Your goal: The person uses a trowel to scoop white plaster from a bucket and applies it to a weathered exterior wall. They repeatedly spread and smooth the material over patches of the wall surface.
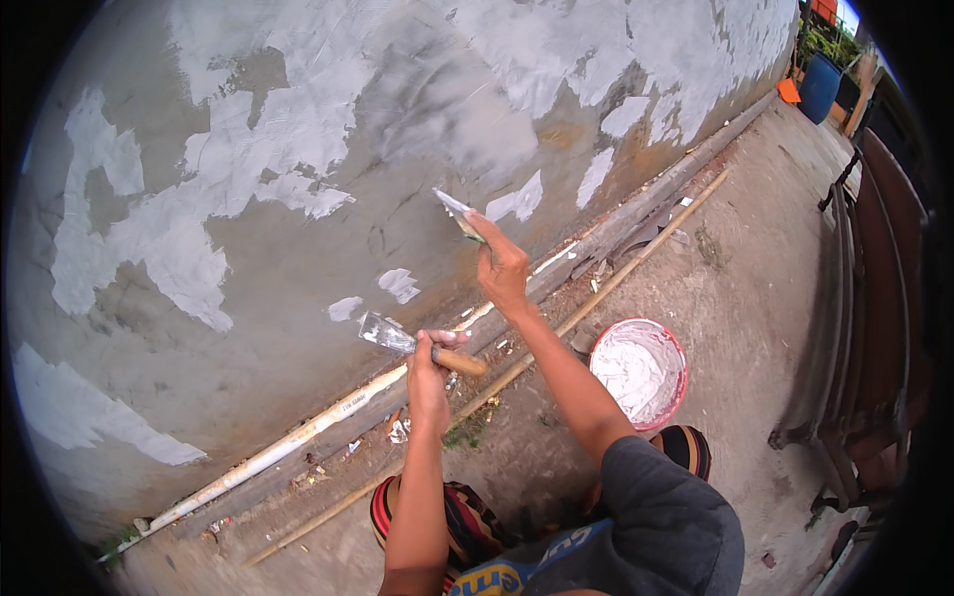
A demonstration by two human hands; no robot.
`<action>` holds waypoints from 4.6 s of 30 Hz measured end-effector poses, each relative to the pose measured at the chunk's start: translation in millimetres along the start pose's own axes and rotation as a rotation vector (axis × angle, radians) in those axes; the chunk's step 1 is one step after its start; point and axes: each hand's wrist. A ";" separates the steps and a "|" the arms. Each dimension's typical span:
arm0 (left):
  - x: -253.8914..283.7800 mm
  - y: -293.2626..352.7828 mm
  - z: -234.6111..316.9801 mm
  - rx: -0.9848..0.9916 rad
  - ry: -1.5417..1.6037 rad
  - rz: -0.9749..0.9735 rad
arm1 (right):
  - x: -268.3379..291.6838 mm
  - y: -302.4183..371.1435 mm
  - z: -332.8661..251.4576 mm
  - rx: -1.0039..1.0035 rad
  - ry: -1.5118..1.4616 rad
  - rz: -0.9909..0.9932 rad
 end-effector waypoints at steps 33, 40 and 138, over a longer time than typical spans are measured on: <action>-7.4 3.0 -2.4 -0.007 -0.082 0.000 | 14.1 -77.1 54.1 -0.195 0.025 0.236; -7.6 3.9 -7.5 0.001 -0.095 -0.024 | 39.4 -63.6 44.5 -0.057 -0.005 0.124; -19.6 -6.5 -38.4 0.122 -0.282 -0.041 | 39.0 -48.0 133.4 -0.350 0.096 -0.072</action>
Point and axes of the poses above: each hand's wrist, its own y-axis away from the middle knuckle, its own x-axis out of the back of the hand, z = x × y, and after that the axes turned 12 degrees about y, right-handed
